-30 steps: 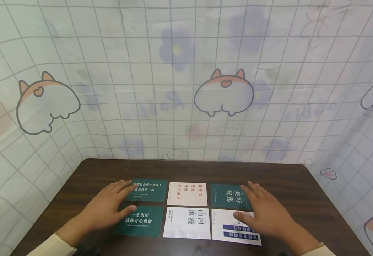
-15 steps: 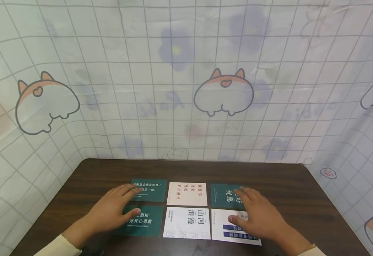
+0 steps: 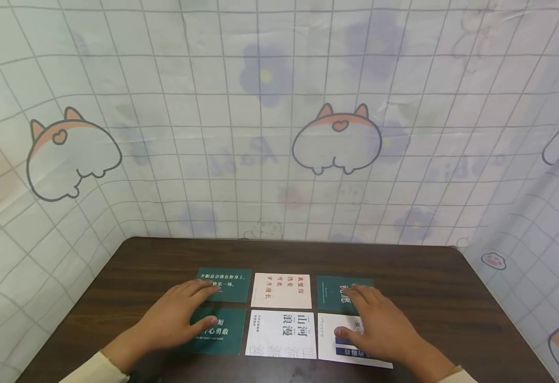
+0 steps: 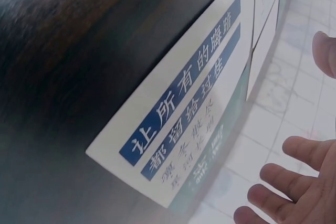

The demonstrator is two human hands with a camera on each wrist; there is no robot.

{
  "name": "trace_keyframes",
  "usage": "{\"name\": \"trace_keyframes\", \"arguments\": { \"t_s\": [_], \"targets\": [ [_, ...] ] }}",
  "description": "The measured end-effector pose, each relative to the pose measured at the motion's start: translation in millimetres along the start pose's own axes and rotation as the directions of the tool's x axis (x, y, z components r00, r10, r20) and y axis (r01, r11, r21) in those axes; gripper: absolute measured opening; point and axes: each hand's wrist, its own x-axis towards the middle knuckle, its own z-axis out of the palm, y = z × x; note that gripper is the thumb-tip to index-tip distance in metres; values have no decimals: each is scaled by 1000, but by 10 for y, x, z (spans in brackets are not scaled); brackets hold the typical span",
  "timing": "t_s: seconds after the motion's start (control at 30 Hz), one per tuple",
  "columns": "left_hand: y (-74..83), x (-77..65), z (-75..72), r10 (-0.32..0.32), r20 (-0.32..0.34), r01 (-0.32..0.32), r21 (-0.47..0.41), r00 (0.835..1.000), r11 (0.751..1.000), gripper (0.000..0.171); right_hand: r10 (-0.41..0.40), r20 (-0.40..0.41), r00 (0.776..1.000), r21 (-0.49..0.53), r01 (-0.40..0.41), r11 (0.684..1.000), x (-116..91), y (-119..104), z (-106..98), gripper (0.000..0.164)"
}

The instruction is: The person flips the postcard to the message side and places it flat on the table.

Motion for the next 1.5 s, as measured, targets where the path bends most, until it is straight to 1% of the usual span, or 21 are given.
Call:
{"name": "trace_keyframes", "arguments": {
  "t_s": [0.17,0.33,0.5,0.8,0.9,1.13,1.4,1.5],
  "targets": [
    [10,11,26,18,4,-18,-2,1000,1000,65,4,4,1000,2,-4,1000,21,-37,25,87],
    [22,19,71,6,29,-5,-13,1000,1000,64,6,18,1000,6,-6,1000,34,-63,57,88],
    [36,32,119,10,33,-10,-14,999,1000,64,3,20,1000,14,-3,1000,37,-72,83,87],
    [69,61,174,41,32,-40,-20,999,999,62,-51,-15,999,25,52,998,28,-97,158,83],
    [90,74,175,45,42,-44,-31,998,999,63,-58,-15,998,20,58,998,35,-111,178,84],
    [129,104,168,53,75,-49,-54,996,997,63,-38,19,999,22,38,999,63,-144,203,84],
    [140,137,244,48,99,-43,-55,994,998,65,-68,-1,998,26,68,997,75,-167,278,82],
    [161,152,249,48,108,-41,-62,993,997,65,-85,-11,996,31,86,996,78,-168,294,82]
  ]
}}
